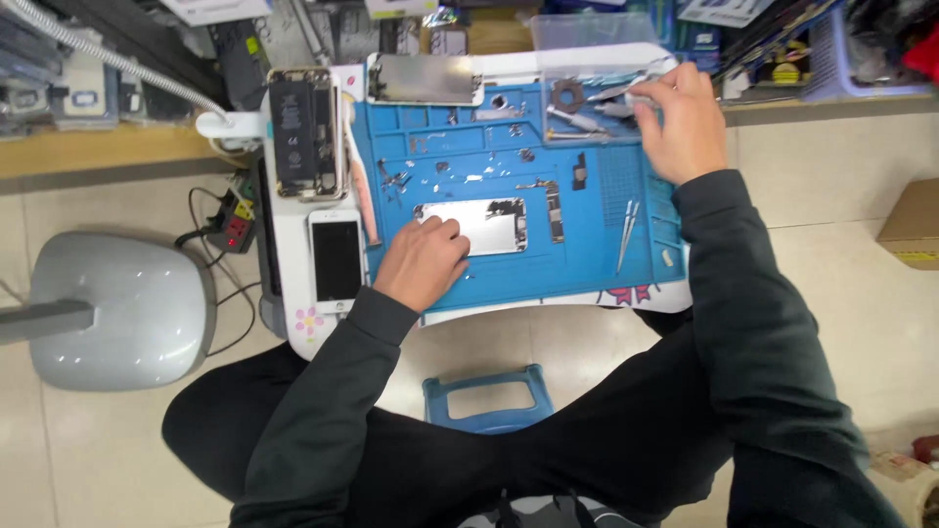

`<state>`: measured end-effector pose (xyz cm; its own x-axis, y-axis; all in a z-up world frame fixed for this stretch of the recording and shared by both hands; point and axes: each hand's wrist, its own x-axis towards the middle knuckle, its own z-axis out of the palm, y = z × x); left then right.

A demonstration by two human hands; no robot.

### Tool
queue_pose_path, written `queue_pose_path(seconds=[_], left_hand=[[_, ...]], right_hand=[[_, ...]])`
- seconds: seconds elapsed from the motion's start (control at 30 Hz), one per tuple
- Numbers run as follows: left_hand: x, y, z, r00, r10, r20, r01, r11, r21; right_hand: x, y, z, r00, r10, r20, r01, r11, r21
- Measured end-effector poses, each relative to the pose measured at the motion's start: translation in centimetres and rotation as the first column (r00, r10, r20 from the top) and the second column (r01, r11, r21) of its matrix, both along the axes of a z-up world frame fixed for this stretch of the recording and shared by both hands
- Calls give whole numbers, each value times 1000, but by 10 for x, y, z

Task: The person is repairing a mobile phone, assembling internal components on a repair bench.

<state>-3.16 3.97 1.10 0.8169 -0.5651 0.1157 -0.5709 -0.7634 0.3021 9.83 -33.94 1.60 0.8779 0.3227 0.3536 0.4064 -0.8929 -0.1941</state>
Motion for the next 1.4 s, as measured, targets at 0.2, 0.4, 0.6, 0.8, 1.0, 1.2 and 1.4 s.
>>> queue_pose_path(seconds=[0.2, 0.4, 0.6, 0.8, 1.0, 1.2, 1.4], left_hand=[[11, -7, -39, 998, -60, 37, 56, 993, 102], [8, -15, -54, 993, -29, 115, 15, 993, 121], [15, -25, -54, 980, -84, 179, 51, 982, 181], [15, -19, -23, 988, -144, 48, 136, 980, 147], [8, -20, -11, 982, -160, 103, 136, 969, 207], [-1, -6, -7, 997, -72, -5, 72, 987, 147], [7, 15, -14, 995, 94, -45, -83, 977, 196]], right_hand=[[-92, -5, 41, 964, -111, -241, 14, 929, -371], [-142, -2, -9, 921, -144, -362, -70, 853, -517], [-147, -16, -43, 961, -171, -218, 15, 817, -576], [-148, -8, -10, 997, -36, -74, -16, 799, -601], [-143, 2, -5, 1000, -4, -8, -1, 796, -605], [-143, -1, -4, 999, 43, -18, -46, 854, -519], [-141, -20, -11, 993, 65, 94, -21, 912, -410]])
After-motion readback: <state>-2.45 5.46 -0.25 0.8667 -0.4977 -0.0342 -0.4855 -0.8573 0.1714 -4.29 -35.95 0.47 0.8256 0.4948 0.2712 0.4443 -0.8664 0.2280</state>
